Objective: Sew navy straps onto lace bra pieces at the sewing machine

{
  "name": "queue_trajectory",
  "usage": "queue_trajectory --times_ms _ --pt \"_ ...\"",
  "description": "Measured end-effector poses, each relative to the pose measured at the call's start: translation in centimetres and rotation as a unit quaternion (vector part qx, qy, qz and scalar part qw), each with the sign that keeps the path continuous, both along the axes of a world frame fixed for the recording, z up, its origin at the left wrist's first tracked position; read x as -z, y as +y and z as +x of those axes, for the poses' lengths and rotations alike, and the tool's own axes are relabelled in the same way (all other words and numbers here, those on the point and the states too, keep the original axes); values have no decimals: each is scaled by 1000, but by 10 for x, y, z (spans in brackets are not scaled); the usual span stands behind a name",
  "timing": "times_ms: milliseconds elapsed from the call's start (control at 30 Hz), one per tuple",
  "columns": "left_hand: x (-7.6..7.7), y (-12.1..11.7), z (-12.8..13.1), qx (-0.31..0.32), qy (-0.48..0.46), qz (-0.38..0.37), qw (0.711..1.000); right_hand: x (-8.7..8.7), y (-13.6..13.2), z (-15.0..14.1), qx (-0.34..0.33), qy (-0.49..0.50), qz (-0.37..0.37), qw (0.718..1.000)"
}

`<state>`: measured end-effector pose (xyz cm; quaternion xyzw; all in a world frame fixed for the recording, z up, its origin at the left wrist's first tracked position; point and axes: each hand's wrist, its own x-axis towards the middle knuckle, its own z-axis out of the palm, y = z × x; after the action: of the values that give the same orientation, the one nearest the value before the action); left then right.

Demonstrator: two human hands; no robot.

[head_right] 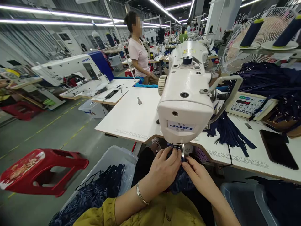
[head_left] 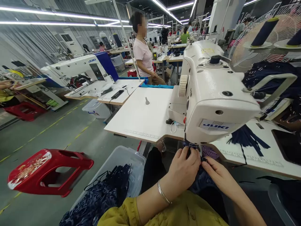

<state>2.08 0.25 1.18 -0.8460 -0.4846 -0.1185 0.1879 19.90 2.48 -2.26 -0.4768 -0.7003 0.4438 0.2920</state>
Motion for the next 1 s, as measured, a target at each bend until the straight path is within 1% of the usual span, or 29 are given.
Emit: queue_trajectory --times_ms 233,367,433,500,567,600,633,667,700,733,767,833,900,933,1000 --pt "5 -1 1 7 -11 2 1000 6 2 -7 2 52 -25 998" --pt "3 -2 0 11 -43 -6 999 6 -5 -4 17 70 -37 997" --pt "-2 -8 -2 40 -76 -32 996 5 -12 4 15 89 -55 994" --pt "-6 -18 -3 108 -127 -96 981 3 -19 13 10 137 -91 986" --pt "-8 -28 -2 181 -174 -180 951 2 -24 17 51 207 -138 967" --pt "-8 -32 -2 199 -179 -213 940 3 -26 17 88 241 -162 953" --pt "-6 -34 -1 200 -170 -236 936 3 -28 15 126 269 -181 938" --pt "-3 -36 -1 184 -150 -248 939 4 -29 12 161 286 -193 925" --pt "1 -36 -1 156 -125 -253 947 5 -30 7 188 291 -194 918" --pt "5 -36 -1 124 -100 -255 954 6 -30 2 205 283 -182 919" --pt "10 -34 -1 93 -82 -256 959 7 -31 -2 213 264 -160 927" --pt "19 -33 -2 50 -61 -261 962 9 -30 -9 199 193 -97 956" --pt "25 -33 -2 30 -42 -268 962 13 -26 -11 144 100 -36 984" --pt "27 -33 -2 24 -33 -274 961 16 -21 -10 109 53 -7 993" --pt "27 -36 -2 21 -16 -290 957 23 -10 -8 53 -41 54 996"
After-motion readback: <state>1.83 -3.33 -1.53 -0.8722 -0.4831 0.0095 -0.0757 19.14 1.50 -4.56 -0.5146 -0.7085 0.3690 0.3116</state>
